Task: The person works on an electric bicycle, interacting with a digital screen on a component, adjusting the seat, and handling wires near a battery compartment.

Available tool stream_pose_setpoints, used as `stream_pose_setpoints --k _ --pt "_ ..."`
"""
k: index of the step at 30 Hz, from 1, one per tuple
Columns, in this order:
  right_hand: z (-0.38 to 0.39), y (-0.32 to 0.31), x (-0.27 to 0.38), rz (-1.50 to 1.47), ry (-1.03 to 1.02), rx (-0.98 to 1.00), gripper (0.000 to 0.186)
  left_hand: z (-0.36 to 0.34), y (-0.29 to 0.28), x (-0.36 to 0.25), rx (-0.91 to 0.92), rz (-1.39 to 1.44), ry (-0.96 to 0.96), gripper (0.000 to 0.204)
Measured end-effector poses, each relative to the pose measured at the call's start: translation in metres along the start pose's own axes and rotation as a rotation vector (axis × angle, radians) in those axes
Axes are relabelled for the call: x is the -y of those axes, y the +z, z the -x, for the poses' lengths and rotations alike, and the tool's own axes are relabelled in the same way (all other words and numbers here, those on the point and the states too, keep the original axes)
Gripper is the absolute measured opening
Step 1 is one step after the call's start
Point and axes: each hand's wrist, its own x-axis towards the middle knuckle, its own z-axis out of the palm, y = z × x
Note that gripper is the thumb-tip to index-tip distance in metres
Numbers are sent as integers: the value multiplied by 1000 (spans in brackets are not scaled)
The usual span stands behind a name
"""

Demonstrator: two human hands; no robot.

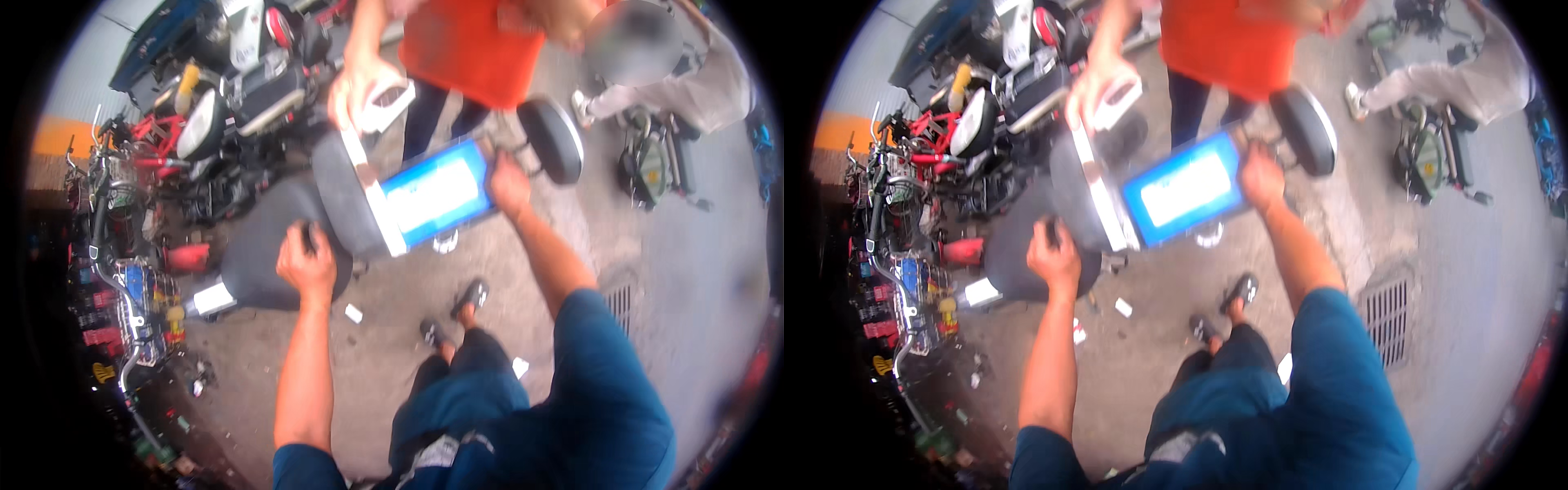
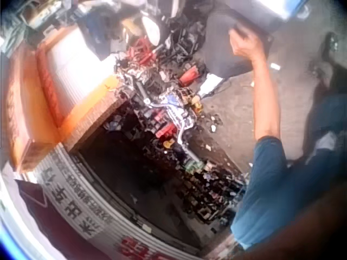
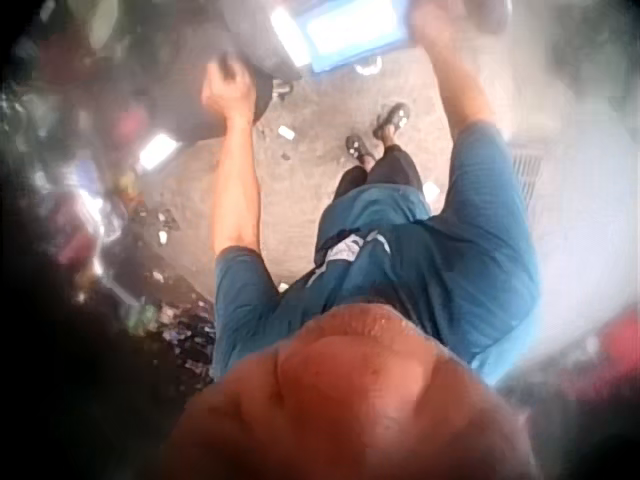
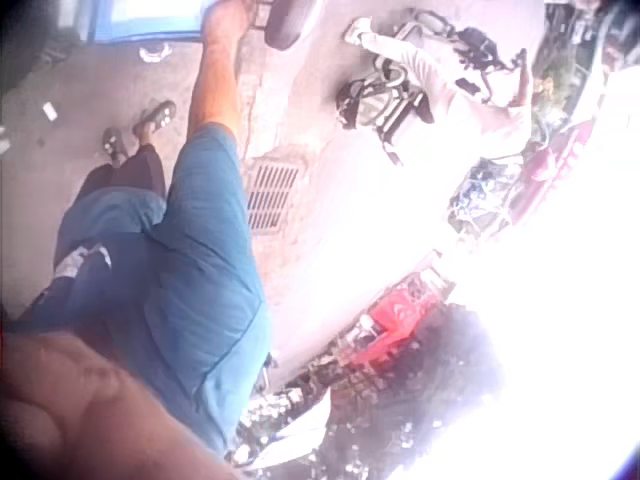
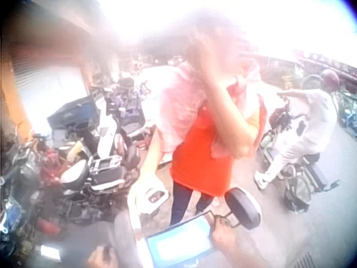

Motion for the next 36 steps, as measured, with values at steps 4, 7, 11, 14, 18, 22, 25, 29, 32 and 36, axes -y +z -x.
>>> stream_pose_setpoints --k 4,7,11,14,18,22,25,29,32,36 --pt "23 24 0 36 28 15 42 21 2 6 24 19 -26 7" --pt "28 17 -3 -15 72 15 40 26 4 4 25 53 -34 7" --pt "20 8 -2 -14 53 -25 40 19 4 -2 22 13 -21 8" --pt "17 7 -4 -58 69 49 40 18 7 -5 35 -28 -23 8" --pt "11 4 9 -82 34 58 41 14 8 3 96 -128 -50 10" --pt "1 27 -5 -233 -159 -11 30 -5 -26 -12 335 -133 -345 19" --pt "-28 56 -80 -541 -139 318 39 20 -46 -38 105 107 -374 22" --pt "21 74 -160 -100 -150 -69 48 138 -100 -43 -43 157 -459 20" --pt "106 58 -108 -430 -294 111 39 303 -131 -29 80 -9 -1136 25" --pt "167 96 -72 -354 81 690 30 474 -208 -37 287 -205 -1684 29"
